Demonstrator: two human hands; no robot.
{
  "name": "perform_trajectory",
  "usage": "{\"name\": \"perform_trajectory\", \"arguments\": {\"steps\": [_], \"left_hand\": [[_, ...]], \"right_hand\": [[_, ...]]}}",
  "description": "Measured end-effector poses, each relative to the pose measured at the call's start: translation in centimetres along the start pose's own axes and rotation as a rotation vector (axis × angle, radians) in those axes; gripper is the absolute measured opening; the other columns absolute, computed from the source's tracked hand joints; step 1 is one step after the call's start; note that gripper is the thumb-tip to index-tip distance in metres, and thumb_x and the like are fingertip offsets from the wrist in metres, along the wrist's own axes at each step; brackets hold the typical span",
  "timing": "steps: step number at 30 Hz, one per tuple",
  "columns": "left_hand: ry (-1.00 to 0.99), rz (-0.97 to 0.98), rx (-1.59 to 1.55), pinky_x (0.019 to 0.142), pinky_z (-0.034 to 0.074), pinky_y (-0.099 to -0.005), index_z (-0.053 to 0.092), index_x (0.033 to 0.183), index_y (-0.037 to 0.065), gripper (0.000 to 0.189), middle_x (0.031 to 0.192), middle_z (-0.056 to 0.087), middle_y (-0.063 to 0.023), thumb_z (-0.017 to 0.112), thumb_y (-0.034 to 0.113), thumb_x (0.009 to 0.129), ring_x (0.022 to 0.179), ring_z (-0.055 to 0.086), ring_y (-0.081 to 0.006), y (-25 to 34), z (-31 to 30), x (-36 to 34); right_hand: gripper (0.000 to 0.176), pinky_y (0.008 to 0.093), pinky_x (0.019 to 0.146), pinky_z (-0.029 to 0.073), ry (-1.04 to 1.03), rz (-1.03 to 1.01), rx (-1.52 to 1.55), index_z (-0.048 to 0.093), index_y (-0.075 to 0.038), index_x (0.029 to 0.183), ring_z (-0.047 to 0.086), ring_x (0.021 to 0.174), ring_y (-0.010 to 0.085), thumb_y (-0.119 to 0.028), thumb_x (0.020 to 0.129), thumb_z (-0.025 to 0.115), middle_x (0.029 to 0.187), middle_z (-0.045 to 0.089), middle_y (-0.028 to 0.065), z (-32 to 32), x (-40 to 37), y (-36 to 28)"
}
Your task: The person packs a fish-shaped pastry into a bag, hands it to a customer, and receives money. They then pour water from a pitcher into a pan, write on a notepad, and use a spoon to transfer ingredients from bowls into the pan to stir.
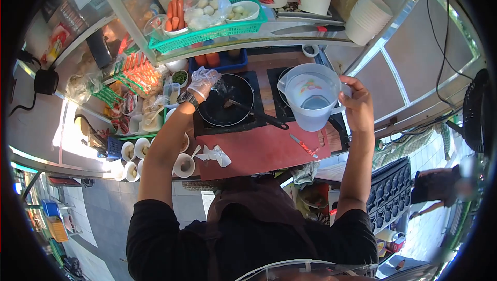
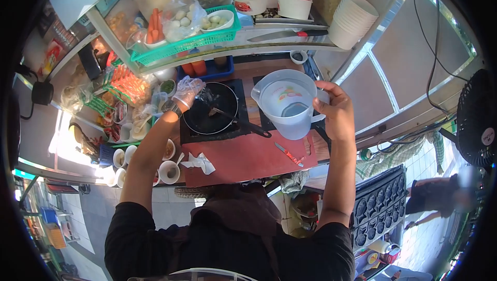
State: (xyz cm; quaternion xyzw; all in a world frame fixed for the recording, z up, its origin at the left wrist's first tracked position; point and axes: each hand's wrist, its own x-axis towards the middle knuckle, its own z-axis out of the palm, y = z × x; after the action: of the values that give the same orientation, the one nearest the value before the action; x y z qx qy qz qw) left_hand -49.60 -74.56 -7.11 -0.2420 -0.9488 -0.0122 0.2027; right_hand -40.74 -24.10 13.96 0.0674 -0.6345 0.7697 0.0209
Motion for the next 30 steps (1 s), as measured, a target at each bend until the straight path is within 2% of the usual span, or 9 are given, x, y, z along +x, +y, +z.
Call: {"name": "perform_trajectory", "arguments": {"steps": [2, 7, 12, 15, 17, 18, 20, 26, 30], "left_hand": [[-0.203, -0.053, 0.172, 0.098, 0.047, -0.0509, 0.071, 0.123, 0.024, 0.037, 0.127, 0.067, -0.0046, 0.064, 0.011, 0.089, 0.116, 0.061, -0.0334, 0.2, 0.6, 0.7], [-0.416, 0.122, 0.376, 0.123, 0.03, -0.0494, 0.069, 0.132, 0.012, 0.038, 0.133, 0.065, -0.0072, 0.053, 0.014, 0.097, 0.131, 0.056, -0.0291, 1.4, 2.2, 1.3], [-0.174, 0.188, 0.552, 0.121, 0.033, -0.0516, 0.062, 0.138, 0.009, 0.046, 0.131, 0.063, -0.0123, 0.057, 0.01, 0.093, 0.131, 0.054, -0.0334, 4.7, 2.3, 3.9], [0.15, -0.237, -0.225, 0.105, 0.046, -0.0485, 0.064, 0.131, 0.014, 0.056, 0.119, 0.066, -0.0125, 0.075, 0.004, 0.076, 0.117, 0.061, -0.0367, 13.4, -2.4, 9.7], [0.212, -0.157, -0.688, 0.1, 0.053, -0.0436, 0.056, 0.14, 0.014, 0.073, 0.123, 0.067, -0.0116, 0.082, 0.008, 0.072, 0.115, 0.066, -0.0313, 17.7, -2.9, 12.5], [0.06, -0.194, -0.966, 0.106, 0.052, -0.04, 0.05, 0.146, 0.014, 0.086, 0.13, 0.065, -0.0113, 0.085, 0.006, 0.068, 0.122, 0.065, -0.0271, 19.9, -4.5, 13.4], [0.023, -0.109, -1.24, 0.11, 0.049, -0.0376, 0.048, 0.149, 0.011, 0.095, 0.132, 0.065, -0.0112, 0.084, 0.001, 0.061, 0.125, 0.064, -0.0254, 22.8, -4.6, 15.4], [-0.045, -0.132, -1.53, 0.112, 0.048, -0.0401, 0.046, 0.151, 0.014, 0.105, 0.134, 0.062, -0.0098, 0.079, -0.017, 0.057, 0.133, 0.056, -0.0247, 26.7, -3.9, 18.4], [-0.039, -0.125, -1.539, 0.112, 0.047, -0.0411, 0.046, 0.151, 0.014, 0.107, 0.135, 0.061, -0.0105, 0.08, -0.018, 0.055, 0.134, 0.054, -0.0259, 26.8, -2.4, 19.0]], "right_hand": [[0.042, 0.0283, 0.088, 0.052, 0.006, -0.01, 0.005, 0.064, 0.009, 0.123, 0.068, 0.098, 0.0186, 0.008, 0.083, 0.076, 0.11, 0.072, 0.0138, -1.5, -1.1, -0.4], [0.043, 0.0296, 0.09, 0.051, 0.083, -0.042, -0.021, 0.063, 0.008, 0.124, 0.067, 0.1, 0.0192, 0.002, 0.085, 0.08, 0.114, 0.07, 0.013, -4.4, -3.1, -1.6], [0.044, 0.0296, 0.09, 0.051, 0.172, -0.077, -0.035, 0.062, 0.008, 0.126, 0.066, 0.102, 0.0188, 0.002, 0.086, 0.079, 0.117, 0.069, 0.013, -6.4, -4.1, -1.9], [0.043, 0.0294, 0.09, 0.051, 0.202, -0.054, -0.063, 0.062, 0.008, 0.128, 0.066, 0.102, 0.018, 0.004, 0.087, 0.076, 0.115, 0.07, 0.013, -6.7, -4.0, -2.3], [0.042, 0.0293, 0.09, 0.052, 0.215, -0.041, -0.12, 0.063, 0.008, 0.127, 0.066, 0.102, 0.0179, 0.004, 0.087, 0.076, 0.114, 0.071, 0.013, -6.5, -3.7, -2.6], [0.041, 0.0291, 0.09, 0.052, 0.219, -0.027, -0.171, 0.064, 0.008, 0.127, 0.067, 0.101, 0.0179, 0.004, 0.087, 0.076, 0.113, 0.071, 0.013, -6.4, -3.4, -2.8], [0.041, 0.0282, 0.089, 0.052, 0.237, -0.023, -0.212, 0.065, 0.007, 0.126, 0.067, 0.099, 0.0168, 0.002, 0.088, 0.077, 0.111, 0.072, 0.0127, -6.4, -2.7, -2.8], [0.041, 0.0283, 0.079, 0.054, 0.211, 0.015, -0.528, 0.068, 0.004, 0.125, 0.067, 0.086, 0.0133, -0.005, 0.087, 0.082, 0.099, 0.073, 0.0104, -6.0, -0.9, -3.2], [0.042, 0.0285, 0.079, 0.054, 0.197, 0.015, -0.633, 0.069, 0.004, 0.125, 0.067, 0.086, 0.0134, -0.006, 0.086, 0.083, 0.098, 0.073, 0.0109, -6.3, 0.0, -3.6]]}}
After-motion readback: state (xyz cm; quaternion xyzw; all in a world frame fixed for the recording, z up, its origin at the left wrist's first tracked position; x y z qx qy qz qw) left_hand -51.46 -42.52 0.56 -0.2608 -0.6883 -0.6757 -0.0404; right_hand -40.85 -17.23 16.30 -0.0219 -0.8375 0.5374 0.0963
